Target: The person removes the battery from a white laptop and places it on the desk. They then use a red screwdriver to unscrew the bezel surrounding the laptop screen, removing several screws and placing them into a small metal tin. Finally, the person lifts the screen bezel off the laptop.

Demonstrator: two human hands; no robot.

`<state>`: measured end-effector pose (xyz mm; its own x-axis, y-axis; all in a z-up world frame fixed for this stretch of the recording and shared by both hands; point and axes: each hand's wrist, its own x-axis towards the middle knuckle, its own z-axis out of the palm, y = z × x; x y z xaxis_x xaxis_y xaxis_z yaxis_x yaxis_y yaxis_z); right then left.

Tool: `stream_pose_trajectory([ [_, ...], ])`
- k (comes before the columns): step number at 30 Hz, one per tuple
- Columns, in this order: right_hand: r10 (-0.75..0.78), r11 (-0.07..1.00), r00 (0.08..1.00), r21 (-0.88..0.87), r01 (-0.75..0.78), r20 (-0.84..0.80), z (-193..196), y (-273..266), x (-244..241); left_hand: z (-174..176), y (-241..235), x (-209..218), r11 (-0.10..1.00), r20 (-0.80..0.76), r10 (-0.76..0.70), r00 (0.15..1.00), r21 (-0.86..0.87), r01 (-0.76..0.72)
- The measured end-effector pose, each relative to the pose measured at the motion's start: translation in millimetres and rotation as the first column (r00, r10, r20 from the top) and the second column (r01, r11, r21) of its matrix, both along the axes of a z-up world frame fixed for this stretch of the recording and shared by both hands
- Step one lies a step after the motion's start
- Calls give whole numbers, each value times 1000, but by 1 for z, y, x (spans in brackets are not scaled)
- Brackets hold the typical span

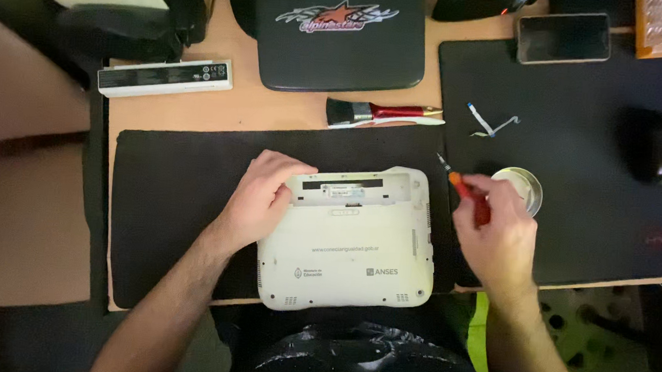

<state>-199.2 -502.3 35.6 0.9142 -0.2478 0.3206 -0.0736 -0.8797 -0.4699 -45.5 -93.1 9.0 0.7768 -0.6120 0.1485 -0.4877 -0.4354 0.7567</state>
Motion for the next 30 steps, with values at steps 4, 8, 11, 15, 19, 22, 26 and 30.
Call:
stream_pose_trajectory([
  [4, 78, 953, 997, 290, -83, 29, 7, 21, 16, -5, 1, -4, 1000, 67, -1, 998, -11, 2],
  [8, 12, 872, 997, 489, 27, -76, -24, 23, 21, 14, -27, -14, 959, 254, -46, 966, 281, -28],
  [11, -23, 901, 988, 424, 88, -155, -27, 24, 17, 34, -76, -19, 917, 302, -113, 947, 399, -18],
  [15, -87, 897, 971, 406, 174, -223, -39, 25, 12, 21, -125, -9, 914, 263, -59, 963, 402, -53],
  [19, -79, 832, 969, 520, 194, -236, -34, 23, 8, 35, -128, -8, 853, 164, -118, 979, 522, 15],
  [22, -19, 805, 978, 578, 137, -206, -39, 17, 8, 41, -127, -6, 846, 227, -94, 969, 532, -42],
  [26, 75, 594, 995, 805, 12, -70, -20, 18, 8, 75, -118, -6, 871, 32, -14, 999, 492, -4],
  [30, 72, 785, 964, 610, 103, -256, -1, 18, 2, 85, -92, -2, 984, -74, 89, 993, 159, -77],
])
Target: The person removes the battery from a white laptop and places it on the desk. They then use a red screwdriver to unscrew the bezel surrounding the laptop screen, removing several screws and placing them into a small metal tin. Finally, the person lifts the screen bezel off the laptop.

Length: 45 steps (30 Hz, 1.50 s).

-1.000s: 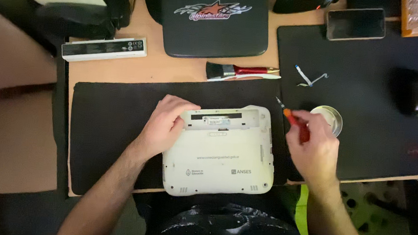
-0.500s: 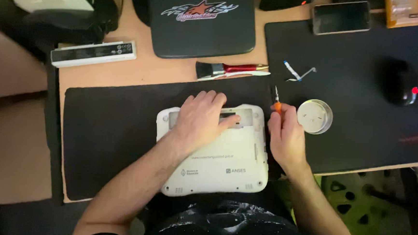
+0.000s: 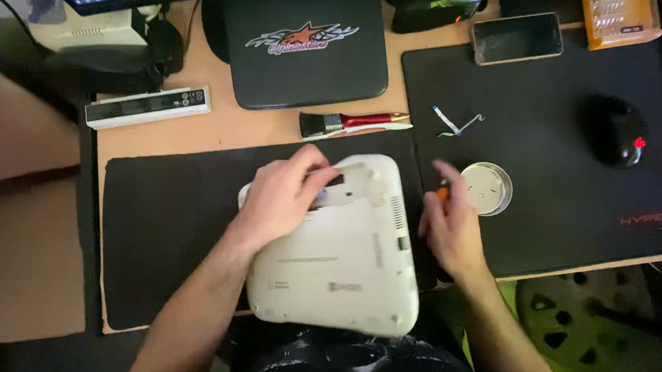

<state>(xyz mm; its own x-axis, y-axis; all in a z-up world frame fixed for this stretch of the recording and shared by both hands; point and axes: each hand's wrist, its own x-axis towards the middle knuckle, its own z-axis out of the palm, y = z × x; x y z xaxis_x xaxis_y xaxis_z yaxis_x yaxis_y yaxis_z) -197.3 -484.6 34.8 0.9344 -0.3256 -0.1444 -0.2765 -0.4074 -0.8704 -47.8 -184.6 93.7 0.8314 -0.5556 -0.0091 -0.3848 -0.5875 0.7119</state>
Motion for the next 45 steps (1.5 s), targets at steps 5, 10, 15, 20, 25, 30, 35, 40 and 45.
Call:
stream_pose_trajectory([
  [5, 81, 787, 933, -553, -275, -350, 35, 25, -3, -54, 27, 11, 820, -56, 42, 998, -569, -67],
  [10, 159, 503, 931, -784, -364, -330, 28, 28, -8, -87, 22, 0, 452, -210, -16, 978, -874, -181],
  [15, 142, 520, 809, -652, -552, -571, 73, 35, 4, -130, 44, 38, 5, 86, -582, 809, -994, 110],
  [20, 294, 904, 932, -256, -343, -212, 43, 35, -12, -135, 63, 12, 37, 125, -376, 918, -988, 150],
  [25, 420, 873, 907, 282, -397, -21, 24, 64, -15, 2, 90, -67, -89, -237, -472, 849, -946, -313],
  [30, 492, 776, 870, 468, -422, -32, 16, 79, -14, 17, 138, -89, 95, -550, -298, 780, -830, -550],
  [35, 396, 832, 918, 436, -342, -36, 33, 78, -21, 2, 143, -82, 206, -740, 182, 648, -615, -761],
  [40, 316, 890, 948, 358, -284, -35, 46, 64, -36, -39, 137, -71, 514, -568, 377, 731, -529, -676],
  [45, 219, 954, 976, 212, -210, -20, 43, 49, -53, -79, 120, -64, 732, -185, 236, 954, -612, -300],
])
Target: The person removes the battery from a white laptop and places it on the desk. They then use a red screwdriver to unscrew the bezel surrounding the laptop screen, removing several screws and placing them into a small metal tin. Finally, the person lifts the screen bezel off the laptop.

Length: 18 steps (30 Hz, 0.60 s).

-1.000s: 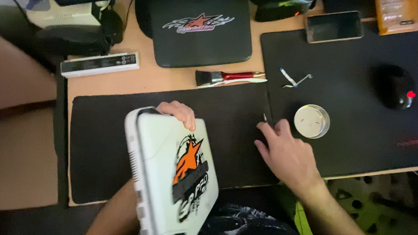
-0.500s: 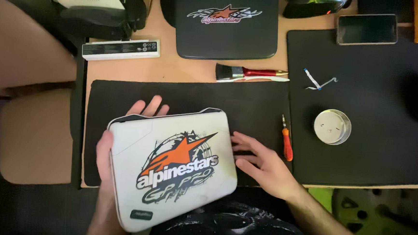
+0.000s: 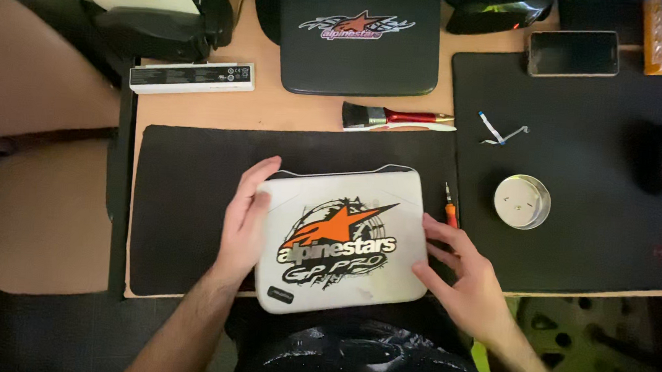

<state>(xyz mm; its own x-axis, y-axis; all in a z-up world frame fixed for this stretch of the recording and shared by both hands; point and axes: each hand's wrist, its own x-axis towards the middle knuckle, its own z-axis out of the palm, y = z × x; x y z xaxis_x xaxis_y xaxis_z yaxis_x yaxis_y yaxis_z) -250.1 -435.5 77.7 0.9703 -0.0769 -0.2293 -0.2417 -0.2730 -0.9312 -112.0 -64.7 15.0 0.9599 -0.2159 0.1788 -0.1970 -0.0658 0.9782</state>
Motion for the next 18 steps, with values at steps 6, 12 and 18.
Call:
stream_pose_trajectory([
  [6, 23, 972, 983, -233, 21, 182, -9, 2, -21, 5, -8, 2, 925, 90, -182, 979, 353, 140],
  [12, 16, 963, 975, -264, 44, 221, -21, -1, -31, 27, 5, 1, 695, 111, -406, 907, 682, 228],
  [18, -105, 970, 987, -207, 129, 123, -22, 0, -44, 36, 47, -7, 509, 316, -758, 571, 834, 214],
])
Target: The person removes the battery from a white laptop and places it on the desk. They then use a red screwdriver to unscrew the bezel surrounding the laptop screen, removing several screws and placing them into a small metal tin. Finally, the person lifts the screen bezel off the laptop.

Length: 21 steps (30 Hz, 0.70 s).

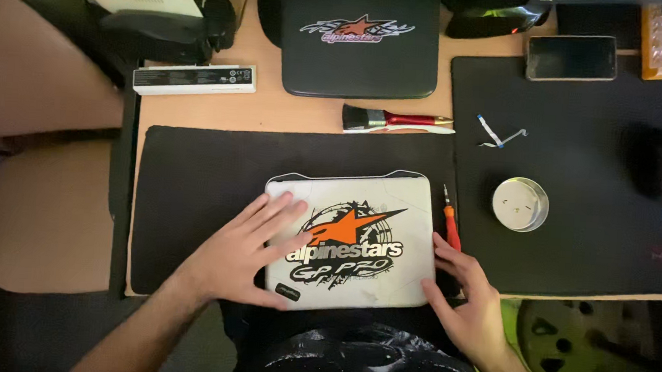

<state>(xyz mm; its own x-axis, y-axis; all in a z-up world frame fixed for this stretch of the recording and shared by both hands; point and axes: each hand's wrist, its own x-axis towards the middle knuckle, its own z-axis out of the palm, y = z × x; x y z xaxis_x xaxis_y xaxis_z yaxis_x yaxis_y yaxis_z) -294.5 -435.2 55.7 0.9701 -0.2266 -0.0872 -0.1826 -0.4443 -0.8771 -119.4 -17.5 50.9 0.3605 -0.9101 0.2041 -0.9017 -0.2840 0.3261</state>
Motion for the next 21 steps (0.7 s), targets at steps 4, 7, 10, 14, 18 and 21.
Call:
stream_pose_trajectory([
  [4, 15, 996, 998, -92, -8, 67, -14, -3, -8, 8, 10, 7, 994, 135, -100, 986, -19, 104],
  [7, -3, 1000, 999, 28, 2, 36, -14, -5, -9, 14, 7, 9, 979, 262, -152, 953, -94, 181],
  [10, -55, 969, 998, 242, 58, -20, -12, -7, -10, 15, 5, 12, 966, 424, -160, 891, -117, 229],
  [14, 30, 958, 998, 286, -14, -53, -14, -18, -10, 15, 6, 10, 963, 510, -182, 841, -80, 257],
  [18, 146, 967, 989, 211, -143, 1, -31, -31, -15, 14, 8, 4, 970, 511, -160, 844, -78, 231],
  [21, 104, 988, 993, 105, -109, 48, 3, -18, -7, 31, -7, 3, 956, 545, -82, 834, -193, 220],
])
